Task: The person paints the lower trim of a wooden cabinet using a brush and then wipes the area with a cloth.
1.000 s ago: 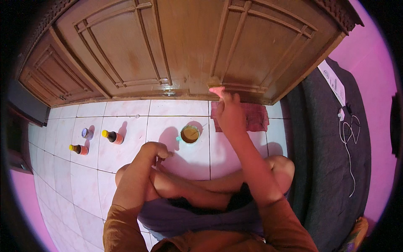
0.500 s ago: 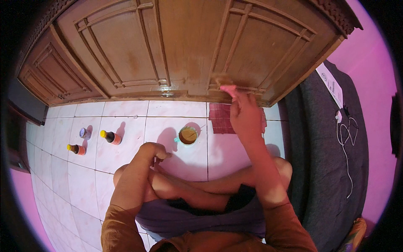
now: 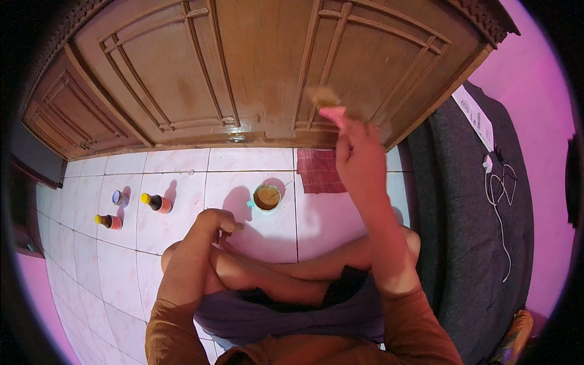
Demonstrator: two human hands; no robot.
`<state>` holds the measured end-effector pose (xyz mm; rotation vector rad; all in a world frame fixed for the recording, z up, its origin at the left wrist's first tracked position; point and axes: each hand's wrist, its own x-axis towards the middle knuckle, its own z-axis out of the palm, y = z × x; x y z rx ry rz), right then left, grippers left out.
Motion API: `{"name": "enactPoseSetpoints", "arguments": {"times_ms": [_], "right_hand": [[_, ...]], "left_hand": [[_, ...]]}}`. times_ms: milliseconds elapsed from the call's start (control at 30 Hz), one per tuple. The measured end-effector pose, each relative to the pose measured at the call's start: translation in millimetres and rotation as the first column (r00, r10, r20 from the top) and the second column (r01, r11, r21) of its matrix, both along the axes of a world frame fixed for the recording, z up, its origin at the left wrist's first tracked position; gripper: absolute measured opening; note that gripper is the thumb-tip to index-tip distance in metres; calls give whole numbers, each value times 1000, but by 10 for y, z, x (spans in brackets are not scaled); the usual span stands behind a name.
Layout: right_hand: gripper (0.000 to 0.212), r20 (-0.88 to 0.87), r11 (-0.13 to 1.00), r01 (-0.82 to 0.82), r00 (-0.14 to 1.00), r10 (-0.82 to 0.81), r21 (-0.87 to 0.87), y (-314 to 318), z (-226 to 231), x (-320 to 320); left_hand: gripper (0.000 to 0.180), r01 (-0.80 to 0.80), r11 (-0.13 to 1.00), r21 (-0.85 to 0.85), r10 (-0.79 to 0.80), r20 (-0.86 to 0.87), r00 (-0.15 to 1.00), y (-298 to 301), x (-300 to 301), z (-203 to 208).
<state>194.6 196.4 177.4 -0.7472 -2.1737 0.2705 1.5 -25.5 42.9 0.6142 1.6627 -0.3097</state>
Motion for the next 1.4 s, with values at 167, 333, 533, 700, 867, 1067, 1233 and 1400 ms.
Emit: {"name": "enactPoseSetpoints", "arguments": {"times_ms": [167, 333, 533, 700, 867, 1067, 1233, 1400], "right_hand": [[23, 275, 989, -11, 960, 51, -146, 94, -415, -26], [25, -65, 999, -31, 997, 34, 38, 104, 138, -51], [27, -41, 998, -52, 998, 51, -18, 17, 252, 326], [30, 201, 982, 62, 979, -24, -181, 227, -384, 927], [32, 285, 946, 222, 947, -151, -236, 443, -637, 1265], [32, 192, 908, 181, 975, -115, -377, 552, -1072, 1450], [28, 22, 920, 71, 997, -68, -384, 658, -1176, 1539], [25, -78, 835, 26, 994, -82, -549, 842, -1342, 1607]], "left_hand": [[63, -20, 1000, 6, 20, -20, 1000, -33, -18, -116], [62, 0, 1000, 15, 0, -32, 999, -74, -45, -185], [60, 23, 1000, -2, -23, -44, 999, -52, 16, -32], [61, 29, 997, -72, -35, -83, 996, 52, 110, -36], [62, 50, 998, 47, -48, -35, 998, -263, -165, -728], [61, -3, 1000, -25, 3, -18, 1000, -546, -248, -1205], [61, -33, 996, -80, 32, -13, 999, -583, -304, -1429], [61, -67, 992, -111, 67, -8, 998, -629, -372, -1621]]}}
